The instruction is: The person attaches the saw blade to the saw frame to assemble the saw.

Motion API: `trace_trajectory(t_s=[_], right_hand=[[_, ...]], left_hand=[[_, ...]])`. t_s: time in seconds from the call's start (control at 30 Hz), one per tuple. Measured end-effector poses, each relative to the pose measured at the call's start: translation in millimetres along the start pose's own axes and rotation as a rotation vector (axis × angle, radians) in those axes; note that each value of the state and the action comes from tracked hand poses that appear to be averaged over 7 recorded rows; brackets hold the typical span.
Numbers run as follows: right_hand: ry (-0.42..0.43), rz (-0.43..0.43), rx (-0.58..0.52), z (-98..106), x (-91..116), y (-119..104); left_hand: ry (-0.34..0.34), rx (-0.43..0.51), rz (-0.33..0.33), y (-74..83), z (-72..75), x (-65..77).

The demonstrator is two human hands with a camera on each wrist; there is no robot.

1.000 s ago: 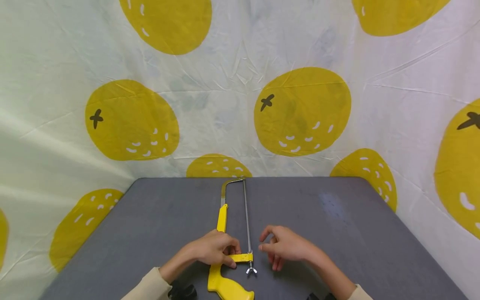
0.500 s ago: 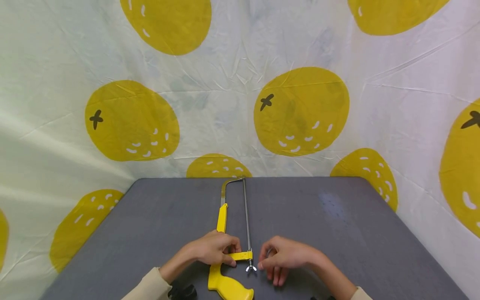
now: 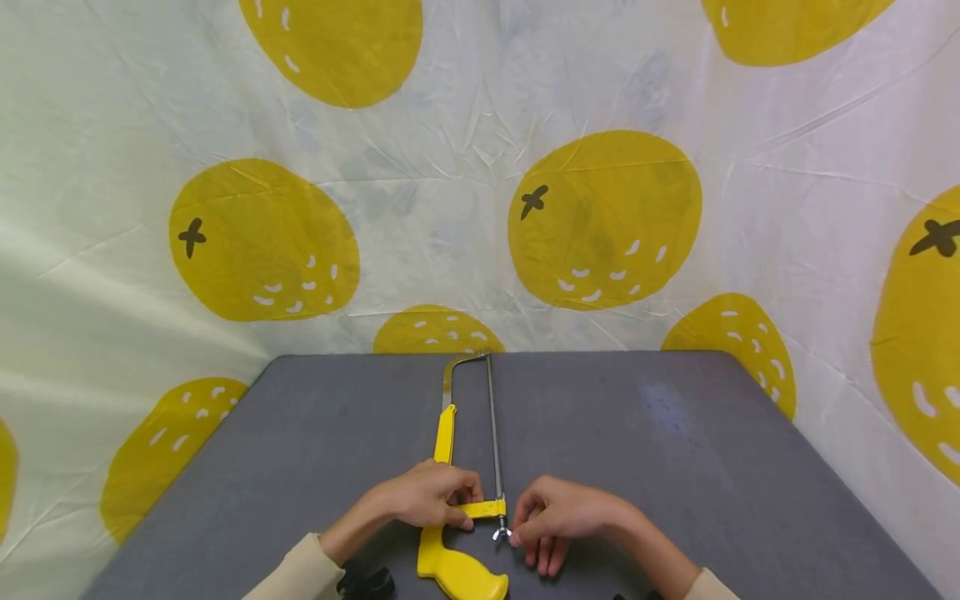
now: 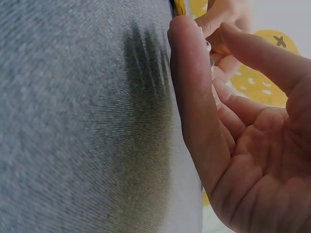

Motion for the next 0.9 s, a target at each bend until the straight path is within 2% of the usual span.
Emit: trace_trajectory(t_s=[0.47,0.67,0.9], right_hand=[[-0.058,-0.006,-0.056,2.6,-9.8,11.7],[-0.090,0.001,-0.078,1.8,-12.1,14.6],[-0.087,0.002,-0.108,2.1,-14.2,17.4]], left_hand=[[-0.002,0.007,-0.049,1.5,0.7,-0.3],[-0.008,0.035,-0.047,0.5,-0.8,-1.3],[-0.011,0.046,-0.029,0.4,-2.5,0.0]])
Point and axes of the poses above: each hand's wrist, its own x-axis away from the middle knuckle, its own z-axis out of the back of the hand, y = z × x, the point moved 6 cm from there along -x, towards the middle knuckle, and after that the axes turned 8 degrees about -y, right-handed, at the moved point
